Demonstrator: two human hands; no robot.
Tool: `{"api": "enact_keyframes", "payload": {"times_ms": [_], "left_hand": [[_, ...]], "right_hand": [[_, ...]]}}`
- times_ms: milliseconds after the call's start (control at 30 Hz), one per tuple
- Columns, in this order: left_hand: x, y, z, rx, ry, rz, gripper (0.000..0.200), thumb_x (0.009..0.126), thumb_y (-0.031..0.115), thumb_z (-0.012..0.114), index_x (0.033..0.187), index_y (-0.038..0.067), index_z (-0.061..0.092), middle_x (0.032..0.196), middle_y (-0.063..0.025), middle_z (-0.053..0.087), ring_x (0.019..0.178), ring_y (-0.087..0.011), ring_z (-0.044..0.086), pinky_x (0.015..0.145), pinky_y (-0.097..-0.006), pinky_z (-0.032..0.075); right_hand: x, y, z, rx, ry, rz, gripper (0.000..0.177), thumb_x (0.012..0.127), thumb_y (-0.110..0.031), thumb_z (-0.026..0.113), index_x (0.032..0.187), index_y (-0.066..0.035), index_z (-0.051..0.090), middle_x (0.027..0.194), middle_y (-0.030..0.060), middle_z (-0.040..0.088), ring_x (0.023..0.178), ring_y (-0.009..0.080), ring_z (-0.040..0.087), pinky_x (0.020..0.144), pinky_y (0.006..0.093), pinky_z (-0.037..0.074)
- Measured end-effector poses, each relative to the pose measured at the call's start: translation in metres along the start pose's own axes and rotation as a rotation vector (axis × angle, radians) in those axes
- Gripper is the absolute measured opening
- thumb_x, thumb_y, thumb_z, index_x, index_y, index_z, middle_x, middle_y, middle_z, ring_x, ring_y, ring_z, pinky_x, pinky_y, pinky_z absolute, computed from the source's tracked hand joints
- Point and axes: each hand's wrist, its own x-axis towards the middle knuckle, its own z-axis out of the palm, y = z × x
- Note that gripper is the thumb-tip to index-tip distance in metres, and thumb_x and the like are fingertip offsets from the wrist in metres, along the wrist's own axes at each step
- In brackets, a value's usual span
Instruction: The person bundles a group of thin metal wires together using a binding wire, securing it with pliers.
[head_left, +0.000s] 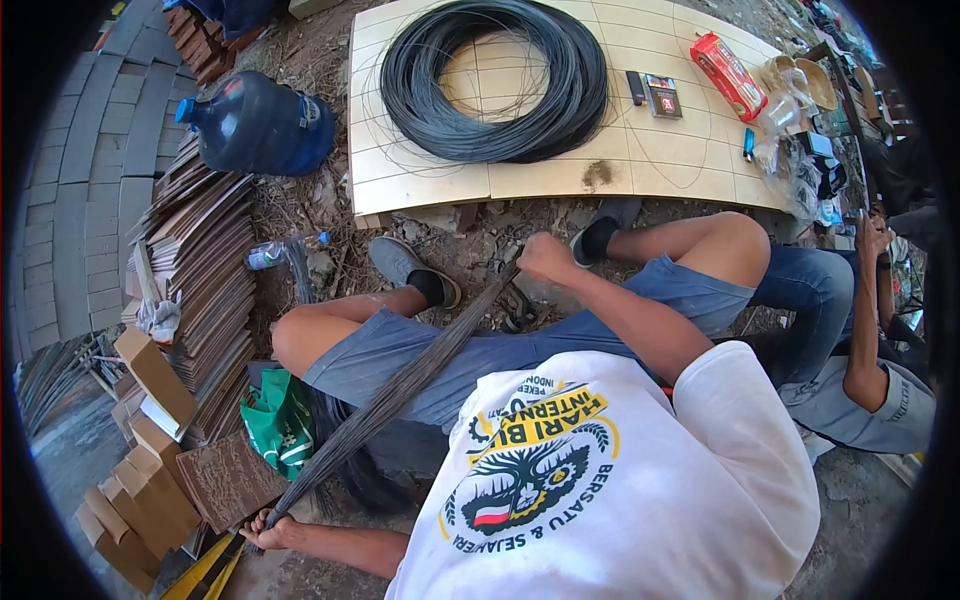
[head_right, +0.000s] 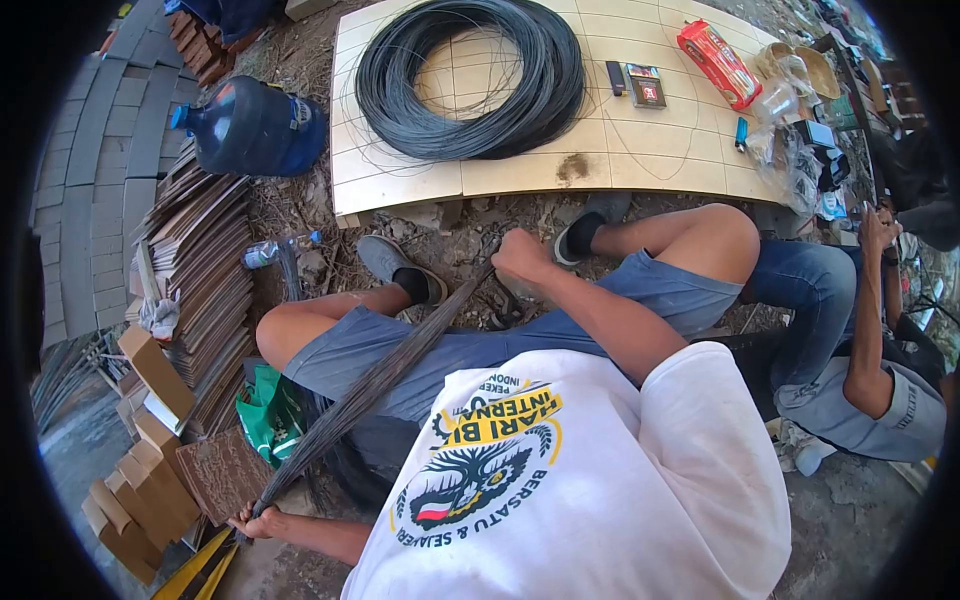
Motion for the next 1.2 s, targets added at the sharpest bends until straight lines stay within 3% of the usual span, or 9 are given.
{"api": "enact_keyframes", "payload": {"times_ms": [100,200,333,533,600,733,1033,1133,1200], "left_hand": [[-0.003,-0.001,0.001,-0.028,0.004,-0.014,0.026,0.098,0.031,0.06,0.083,0.011,0.051,0.053,0.0077,0.038,0.042,-0.0062,0.04,0.041,-0.0214,0.04],[-0.005,-0.006,-0.007,-0.025,0.042,-0.07,0.026,0.098,0.031,0.06,0.083,0.012,0.051,0.053,0.0078,0.038,0.043,-0.0062,0.041,0.041,-0.0218,0.04],[-0.003,-0.017,-0.021,-0.075,0.01,-0.15,0.027,0.098,0.032,0.06,0.081,0.013,0.05,0.053,0.008,0.038,0.044,-0.0061,0.041,0.042,-0.022,0.04],[-0.007,-0.019,-0.019,-0.053,0.02,-0.177,0.033,0.099,0.033,0.056,0.073,0.016,0.047,0.053,0.0082,0.037,0.043,-0.0063,0.04,0.041,-0.0227,0.04],[0.0,-0.018,-0.02,-0.052,0.019,-0.167,0.029,0.098,0.031,0.058,0.075,0.016,0.048,0.054,0.0081,0.038,0.044,-0.0062,0.04,0.042,-0.0229,0.04],[0.006,-0.019,-0.023,-0.06,0.014,-0.152,0.027,0.097,0.029,0.06,0.077,0.015,0.049,0.056,0.0081,0.039,0.046,-0.0061,0.04,0.042,-0.023,0.04],[0.009,-0.024,-0.032,-0.03,0.039,-0.164,0.031,0.099,0.032,0.057,0.075,0.016,0.047,0.057,0.0081,0.037,0.046,-0.0067,0.039,0.044,-0.025,0.039],[0.003,-0.026,-0.024,0.005,0.068,-0.127,0.032,0.099,0.032,0.056,0.074,0.015,0.046,0.057,0.0077,0.037,0.047,-0.0071,0.04,0.045,-0.0252,0.039],[-0.003,-0.025,-0.018,-0.044,0.067,-0.107,0.025,0.099,0.03,0.059,0.082,0.012,0.051,0.053,0.0086,0.037,0.043,-0.0051,0.039,0.041,-0.0208,0.039]], "right_hand": [[0.01,0.013,-0.02,0.493,-0.249,0.052,0.021,0.07,-0.021,0.07,0.072,0.001,0.068,0.068,0.0092,0.064,0.065,0.0184,0.058,0.06,0.0352,0.046],[0.013,0.035,-0.022,0.756,-0.316,-0.048,0.018,0.072,-0.018,0.068,0.074,0.0,0.068,0.072,0.0078,0.064,0.066,0.0183,0.057,0.06,0.0328,0.044],[0.006,0.038,-0.038,0.609,-0.285,-0.141,0.018,0.072,-0.02,0.067,0.072,-0.002,0.067,0.065,0.0072,0.059,0.056,0.0154,0.053,0.051,0.0344,0.042],[0.001,0.014,-0.062,0.37,-0.268,-0.243,0.017,0.074,-0.017,0.068,0.073,-0.001,0.063,0.069,0.0095,0.062,0.066,0.018,0.058,0.061,0.0348,0.045],[0.006,0.012,-0.065,0.109,-0.339,-0.378,0.025,0.074,-0.023,0.069,0.072,0.001,0.064,0.065,0.0125,0.06,0.057,0.0218,0.056,0.055,0.0388,0.045],[0.014,0.02,-0.052,0.132,-0.43,-0.443,0.031,0.073,-0.028,0.071,0.073,0.002,0.065,0.067,0.0163,0.062,0.06,0.0285,0.059,0.06,0.0422,0.047],[-0.013,0.005,-0.007,0.376,0.147,0.124,0.027,0.078,-0.022,0.065,0.074,0.005,0.068,0.073,0.0174,0.067,0.068,0.0277,0.064,0.066,0.0406,0.048],[-0.008,-0.007,0.022,0.683,0.389,0.348,0.029,0.08,-0.024,0.064,0.084,0.005,0.069,0.084,0.0204,0.07,0.085,0.0333,0.067,0.076,0.0424,0.051],[-0.008,-0.019,0.029,1.256,0.358,0.688,0.026,0.086,-0.02,0.067,0.1,0.001,0.069,0.098,0.0121,0.071,0.095,0.0231,0.064,0.085,0.0377,0.047]]}}
